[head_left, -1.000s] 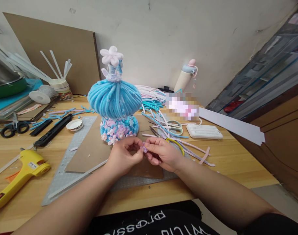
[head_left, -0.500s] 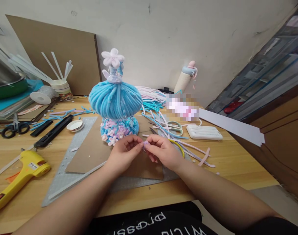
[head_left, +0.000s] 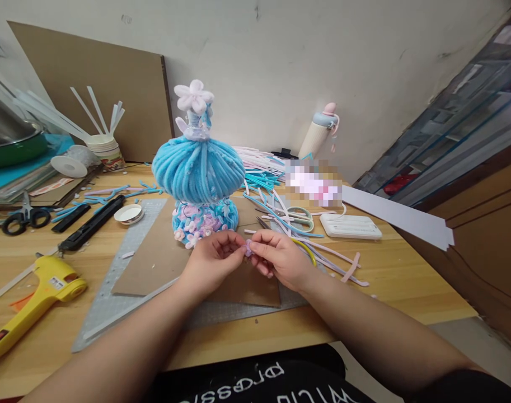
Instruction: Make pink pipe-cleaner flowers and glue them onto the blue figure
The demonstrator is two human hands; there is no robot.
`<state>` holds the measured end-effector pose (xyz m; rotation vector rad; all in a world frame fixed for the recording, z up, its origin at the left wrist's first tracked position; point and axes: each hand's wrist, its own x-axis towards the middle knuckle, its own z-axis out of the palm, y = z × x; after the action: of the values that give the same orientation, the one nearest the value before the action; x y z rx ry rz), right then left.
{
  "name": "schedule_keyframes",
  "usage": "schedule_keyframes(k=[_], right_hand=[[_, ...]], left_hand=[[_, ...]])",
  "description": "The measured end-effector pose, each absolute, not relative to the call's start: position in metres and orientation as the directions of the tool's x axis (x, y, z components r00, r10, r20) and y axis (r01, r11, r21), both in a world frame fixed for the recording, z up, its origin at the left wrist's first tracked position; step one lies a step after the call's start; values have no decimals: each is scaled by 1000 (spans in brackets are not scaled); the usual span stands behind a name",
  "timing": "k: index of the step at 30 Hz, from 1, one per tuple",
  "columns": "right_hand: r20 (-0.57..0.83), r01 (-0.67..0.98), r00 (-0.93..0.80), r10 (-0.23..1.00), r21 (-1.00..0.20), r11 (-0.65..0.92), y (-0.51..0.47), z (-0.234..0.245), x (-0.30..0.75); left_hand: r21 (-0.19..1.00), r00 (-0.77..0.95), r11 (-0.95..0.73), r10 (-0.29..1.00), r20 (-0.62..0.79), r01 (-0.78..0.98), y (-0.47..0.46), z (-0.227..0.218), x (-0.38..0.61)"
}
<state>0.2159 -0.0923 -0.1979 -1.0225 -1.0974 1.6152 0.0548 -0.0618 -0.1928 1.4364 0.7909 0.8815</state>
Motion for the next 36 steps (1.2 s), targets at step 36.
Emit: schedule_keyframes(k=[36], right_hand=[[-111, 262, -297, 948, -964, -31, -92, -193, 221]], left_hand=[[979, 552, 206, 817, -167, -8, -57, -194, 51]])
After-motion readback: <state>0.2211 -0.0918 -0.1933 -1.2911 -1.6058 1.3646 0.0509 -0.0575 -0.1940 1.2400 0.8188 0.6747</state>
